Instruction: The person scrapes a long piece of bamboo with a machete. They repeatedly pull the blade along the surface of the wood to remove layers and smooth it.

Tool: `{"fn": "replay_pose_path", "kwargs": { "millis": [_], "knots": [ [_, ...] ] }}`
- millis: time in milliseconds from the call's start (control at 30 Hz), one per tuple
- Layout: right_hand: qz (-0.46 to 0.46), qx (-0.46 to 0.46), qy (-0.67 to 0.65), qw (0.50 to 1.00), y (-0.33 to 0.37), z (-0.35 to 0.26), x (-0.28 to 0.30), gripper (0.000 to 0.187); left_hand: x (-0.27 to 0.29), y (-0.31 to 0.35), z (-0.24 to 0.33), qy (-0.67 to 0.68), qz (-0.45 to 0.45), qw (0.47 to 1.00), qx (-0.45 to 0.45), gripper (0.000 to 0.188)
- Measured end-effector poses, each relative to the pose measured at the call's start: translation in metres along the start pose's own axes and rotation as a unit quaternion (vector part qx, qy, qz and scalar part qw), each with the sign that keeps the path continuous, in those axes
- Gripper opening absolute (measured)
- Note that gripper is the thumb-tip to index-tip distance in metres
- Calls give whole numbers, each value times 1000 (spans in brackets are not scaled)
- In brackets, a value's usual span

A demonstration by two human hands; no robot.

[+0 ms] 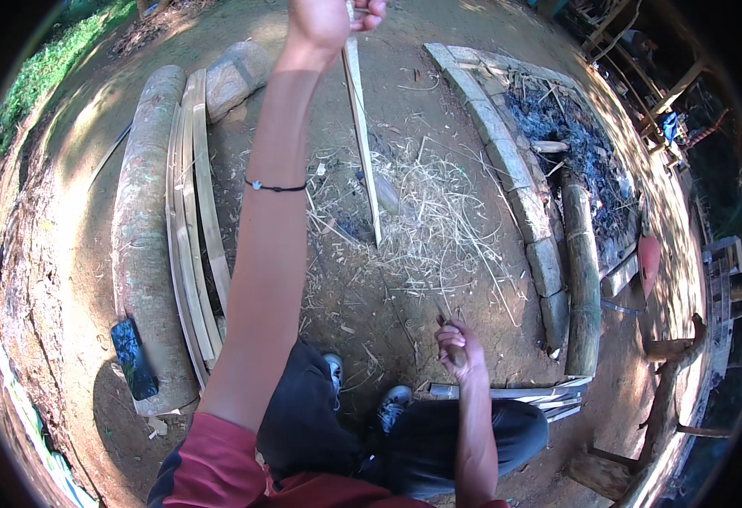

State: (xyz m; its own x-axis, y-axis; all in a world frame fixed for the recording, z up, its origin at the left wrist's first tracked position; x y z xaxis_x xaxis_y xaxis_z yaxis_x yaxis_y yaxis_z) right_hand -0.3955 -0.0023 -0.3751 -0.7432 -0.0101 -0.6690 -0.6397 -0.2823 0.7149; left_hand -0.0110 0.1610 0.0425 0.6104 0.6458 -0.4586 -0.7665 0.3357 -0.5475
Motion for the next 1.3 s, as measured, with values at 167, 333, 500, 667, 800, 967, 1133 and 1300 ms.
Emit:
{"fn": "replay_pose_path", "kwargs": {
  "millis": [167,333,500,667,800,967,1133,1300],
  "knots": [
    [35,44,85,995,-18,26,54,17,-13,8,32,-36,-3,996,-84,18],
    [99,163,303,934,4,29,2,17,-40,21,34,-51,10,996,-74,10],
    [94,341,470,809,13,15,-97,13,-56,18,25,29,-134,990,-16,8],
    [23,378,572,728,3,44,-171,32,-65,16,22,143,-193,971,22,11],
    [38,472,638,607,5,44,-184,57,-97,42,4,35,-227,967,110,16],
    [100,510,641,564,-19,44,-152,56,-92,45,16,2,-195,977,87,21],
    [67,510,653,556,-9,57,-163,65,-84,44,23,-20,-167,983,77,25],
    [58,500,706,498,-5,69,-168,73,-102,50,21,-37,-170,982,77,27]
  ]
}}
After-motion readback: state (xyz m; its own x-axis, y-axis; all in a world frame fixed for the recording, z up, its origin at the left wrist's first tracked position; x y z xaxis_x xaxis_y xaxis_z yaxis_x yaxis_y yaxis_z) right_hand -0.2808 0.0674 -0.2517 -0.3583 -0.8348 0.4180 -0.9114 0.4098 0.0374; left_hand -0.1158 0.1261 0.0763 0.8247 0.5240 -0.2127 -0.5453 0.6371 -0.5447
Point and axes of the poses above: each hand's wrist, its own y-axis away from the middle knuckle, its own x-axis out of the back of the hand, z = x × y, the point moved 10 cm from there along -y, towards the middle knuckle, and after that the axes turned 8 degrees about y, right-handed, at the moved point
